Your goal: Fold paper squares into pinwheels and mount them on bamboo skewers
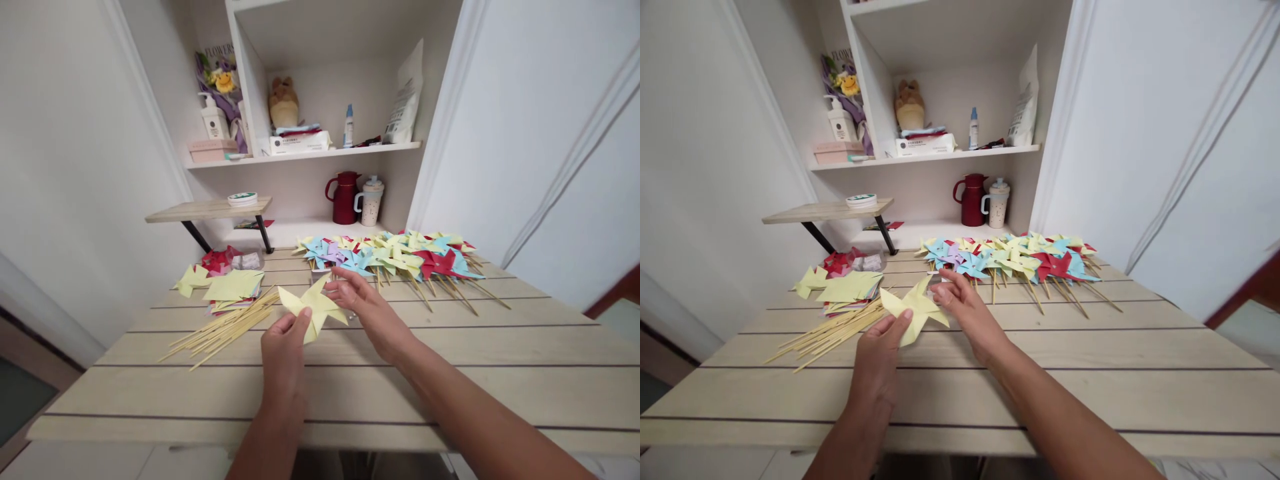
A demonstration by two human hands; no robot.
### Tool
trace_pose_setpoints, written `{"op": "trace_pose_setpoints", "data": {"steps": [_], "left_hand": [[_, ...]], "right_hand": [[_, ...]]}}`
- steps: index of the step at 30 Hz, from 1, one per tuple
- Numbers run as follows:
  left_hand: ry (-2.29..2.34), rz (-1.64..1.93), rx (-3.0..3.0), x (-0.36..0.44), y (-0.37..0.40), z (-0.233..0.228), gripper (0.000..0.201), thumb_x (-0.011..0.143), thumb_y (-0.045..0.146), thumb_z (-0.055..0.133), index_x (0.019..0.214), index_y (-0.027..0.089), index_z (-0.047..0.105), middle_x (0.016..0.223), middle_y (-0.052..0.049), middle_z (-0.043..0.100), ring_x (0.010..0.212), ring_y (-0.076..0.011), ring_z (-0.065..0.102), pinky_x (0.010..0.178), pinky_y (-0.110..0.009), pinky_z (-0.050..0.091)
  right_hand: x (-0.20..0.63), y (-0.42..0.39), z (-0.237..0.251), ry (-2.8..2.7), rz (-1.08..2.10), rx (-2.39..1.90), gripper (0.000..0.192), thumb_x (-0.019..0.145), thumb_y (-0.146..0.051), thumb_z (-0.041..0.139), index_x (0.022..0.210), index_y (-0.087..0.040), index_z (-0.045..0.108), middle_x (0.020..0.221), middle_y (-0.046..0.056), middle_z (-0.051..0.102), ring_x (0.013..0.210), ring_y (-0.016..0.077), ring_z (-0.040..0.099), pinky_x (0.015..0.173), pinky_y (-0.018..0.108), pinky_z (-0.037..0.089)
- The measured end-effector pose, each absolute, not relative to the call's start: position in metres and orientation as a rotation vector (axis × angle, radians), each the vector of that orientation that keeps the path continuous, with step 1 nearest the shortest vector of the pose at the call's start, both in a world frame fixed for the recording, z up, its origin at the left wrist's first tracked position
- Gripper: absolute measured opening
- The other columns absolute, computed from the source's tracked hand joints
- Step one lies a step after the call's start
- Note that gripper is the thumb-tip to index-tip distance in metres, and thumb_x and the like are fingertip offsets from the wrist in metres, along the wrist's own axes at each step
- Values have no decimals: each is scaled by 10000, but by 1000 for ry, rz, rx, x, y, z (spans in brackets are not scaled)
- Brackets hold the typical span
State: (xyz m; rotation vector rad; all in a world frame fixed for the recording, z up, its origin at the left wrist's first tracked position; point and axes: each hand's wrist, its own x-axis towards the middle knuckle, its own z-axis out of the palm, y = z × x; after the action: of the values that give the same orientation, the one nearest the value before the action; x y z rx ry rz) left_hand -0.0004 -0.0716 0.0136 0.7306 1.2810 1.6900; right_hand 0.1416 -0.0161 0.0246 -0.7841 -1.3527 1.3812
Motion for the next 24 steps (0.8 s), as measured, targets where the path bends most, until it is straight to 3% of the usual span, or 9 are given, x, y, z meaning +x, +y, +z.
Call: {"op": "trace_pose_setpoints", "data": {"steps": [4,7,12,17,21,24], "left_hand": [[1290,1751,705,1,-69,11,345,579,398,843,791,141,753,751,-34,719,741,-182,639,666,-256,454],[1298,1766,683,6,-68,10,343,585,400,839,801,149,751,722,-17,710,737,-178,640,661,-253,454],[1273,1727,606,18,-69,8,348,565,409,848,765,148,736,675,-9,696,664,-164,626,639,-264,461],[1243,1739,631,26,-73,6,316,624,408,822,798,161,728,725,-1,706,683,-147,620,652,-251,450],[1226,1702,669,26,-72,3,349,630,433,815,807,149,715,768,-29,719,719,-164,643,670,-256,464],[1235,1659,721,19,-69,-2,466,615,411,830,974,149,690,945,-89,718,808,-194,673,732,-285,501]], "right_hand": [[139,-13,19,-1311,1473,-832,696,642,-391,842,1267,-265,564,1163,78,636,1059,230,616,941,401,479],[135,-15,18,-1302,1571,-790,583,568,-335,883,1096,-222,661,1063,55,686,957,209,642,881,359,492],[130,-22,24,-1299,1613,-790,419,562,-359,882,902,-169,728,863,38,727,789,177,635,795,323,474],[129,-22,25,-1258,1531,-862,332,538,-391,876,698,-165,692,704,7,685,662,151,590,688,297,454],[132,-19,24,-1280,1505,-881,308,551,-382,851,684,-163,681,660,-3,660,631,147,569,651,288,427],[137,-16,26,-1331,1514,-886,257,583,-346,816,713,-161,694,671,-2,665,634,144,563,655,284,418]]}}
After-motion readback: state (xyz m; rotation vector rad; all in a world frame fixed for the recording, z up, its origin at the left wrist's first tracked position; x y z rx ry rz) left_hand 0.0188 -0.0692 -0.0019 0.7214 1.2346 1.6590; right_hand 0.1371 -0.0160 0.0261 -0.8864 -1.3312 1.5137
